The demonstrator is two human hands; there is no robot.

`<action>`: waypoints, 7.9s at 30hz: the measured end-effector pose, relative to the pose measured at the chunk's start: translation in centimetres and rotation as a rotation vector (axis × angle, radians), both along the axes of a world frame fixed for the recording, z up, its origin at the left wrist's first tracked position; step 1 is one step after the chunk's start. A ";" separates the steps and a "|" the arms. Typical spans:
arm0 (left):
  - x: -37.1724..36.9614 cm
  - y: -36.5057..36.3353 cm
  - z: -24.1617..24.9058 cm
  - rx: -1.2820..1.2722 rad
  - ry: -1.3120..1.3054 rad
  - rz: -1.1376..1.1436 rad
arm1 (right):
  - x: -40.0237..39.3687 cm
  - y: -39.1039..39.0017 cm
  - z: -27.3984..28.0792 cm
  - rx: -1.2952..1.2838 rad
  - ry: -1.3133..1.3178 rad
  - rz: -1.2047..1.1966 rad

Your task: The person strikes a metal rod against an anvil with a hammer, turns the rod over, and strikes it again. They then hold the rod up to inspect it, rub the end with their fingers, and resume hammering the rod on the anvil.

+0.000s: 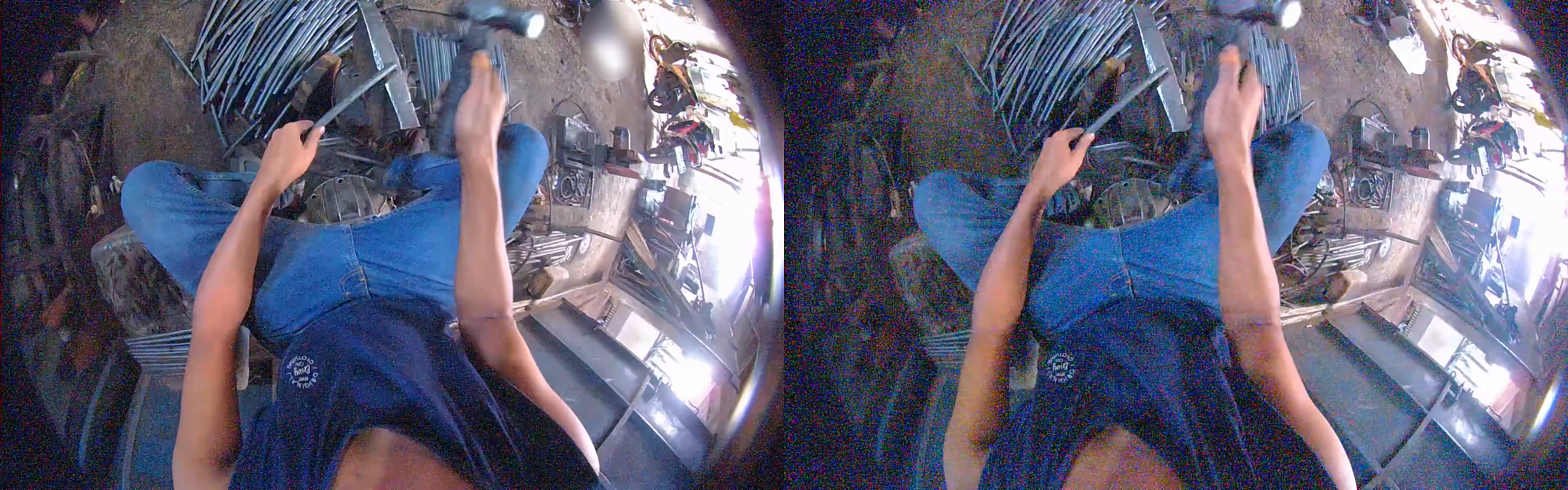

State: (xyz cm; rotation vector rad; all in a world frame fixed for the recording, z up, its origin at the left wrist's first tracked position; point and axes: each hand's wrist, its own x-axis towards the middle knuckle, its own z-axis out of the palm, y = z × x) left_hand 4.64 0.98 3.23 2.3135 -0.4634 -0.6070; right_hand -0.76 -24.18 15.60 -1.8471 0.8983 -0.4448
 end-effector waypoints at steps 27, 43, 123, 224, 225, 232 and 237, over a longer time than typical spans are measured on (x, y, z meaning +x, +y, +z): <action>-0.6 -0.3 0.8 -0.053 -0.026 0.028 | -4.3 2.7 -9.4 0.102 0.404 0.006; 0.0 0.1 0.8 -0.043 -0.090 -0.001 | 0.9 3.0 1.2 -0.170 -0.011 -0.081; -0.3 -0.8 3.8 0.026 -0.111 -0.044 | -4.0 -1.0 -9.8 0.262 0.428 0.023; 1.2 0.3 0.4 0.018 0.212 -0.095 | 3.9 -0.5 12.6 0.219 -0.848 0.207; 1.2 0.4 -0.4 0.038 0.199 -0.104 | 3.8 1.0 9.2 0.184 -0.893 0.152; 1.2 1.4 -4.5 -0.066 0.119 0.012 | 0.9 3.9 -4.8 0.633 0.113 -0.023; 1.3 0.9 -1.2 -0.096 0.316 -0.062 | -0.6 3.5 -2.5 0.597 0.109 0.012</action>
